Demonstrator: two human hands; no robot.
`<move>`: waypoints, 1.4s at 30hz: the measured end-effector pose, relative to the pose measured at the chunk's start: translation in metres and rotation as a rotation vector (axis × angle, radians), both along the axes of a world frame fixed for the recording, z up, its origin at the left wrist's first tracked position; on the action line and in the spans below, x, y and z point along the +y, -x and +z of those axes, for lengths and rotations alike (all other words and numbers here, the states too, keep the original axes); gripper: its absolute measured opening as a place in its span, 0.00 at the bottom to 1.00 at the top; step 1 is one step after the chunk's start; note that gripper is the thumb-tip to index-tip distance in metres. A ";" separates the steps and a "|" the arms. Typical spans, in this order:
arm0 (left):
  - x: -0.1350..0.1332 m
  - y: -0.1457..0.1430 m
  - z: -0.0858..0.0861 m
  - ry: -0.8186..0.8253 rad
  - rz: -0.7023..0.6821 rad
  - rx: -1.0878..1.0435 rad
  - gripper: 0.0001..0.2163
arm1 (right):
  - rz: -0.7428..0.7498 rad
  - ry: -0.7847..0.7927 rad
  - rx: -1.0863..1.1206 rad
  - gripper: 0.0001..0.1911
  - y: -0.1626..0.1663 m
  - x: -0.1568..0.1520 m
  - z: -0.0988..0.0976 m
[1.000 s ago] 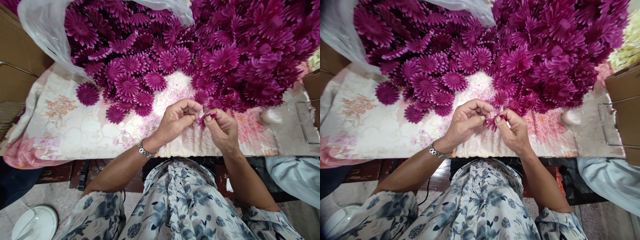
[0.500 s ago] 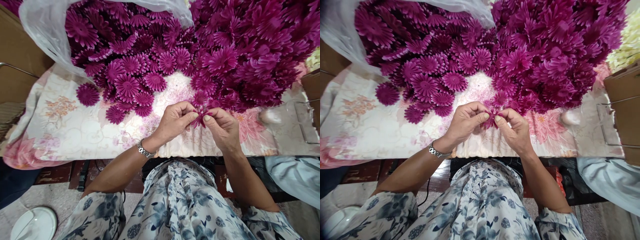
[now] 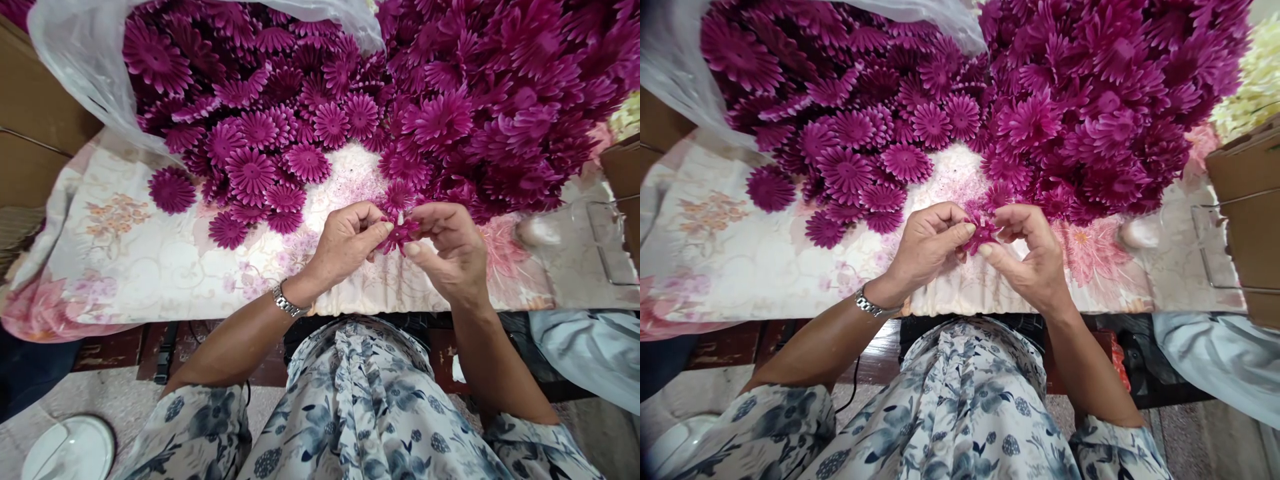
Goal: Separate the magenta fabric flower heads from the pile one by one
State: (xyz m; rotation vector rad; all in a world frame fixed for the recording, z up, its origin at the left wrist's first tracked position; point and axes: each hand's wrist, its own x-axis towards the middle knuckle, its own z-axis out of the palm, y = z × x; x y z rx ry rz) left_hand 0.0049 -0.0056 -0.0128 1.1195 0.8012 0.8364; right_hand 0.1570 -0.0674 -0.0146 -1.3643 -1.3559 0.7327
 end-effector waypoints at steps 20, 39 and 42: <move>-0.002 0.001 0.006 -0.163 -0.101 0.096 0.07 | -0.052 0.085 0.161 0.04 0.007 0.002 -0.008; 0.002 -0.002 0.000 0.055 -0.033 -0.096 0.07 | -0.007 0.101 0.230 0.10 0.013 -0.005 0.000; 0.002 -0.001 0.000 0.055 -0.016 -0.101 0.05 | 0.001 0.082 0.206 0.09 0.014 -0.006 0.000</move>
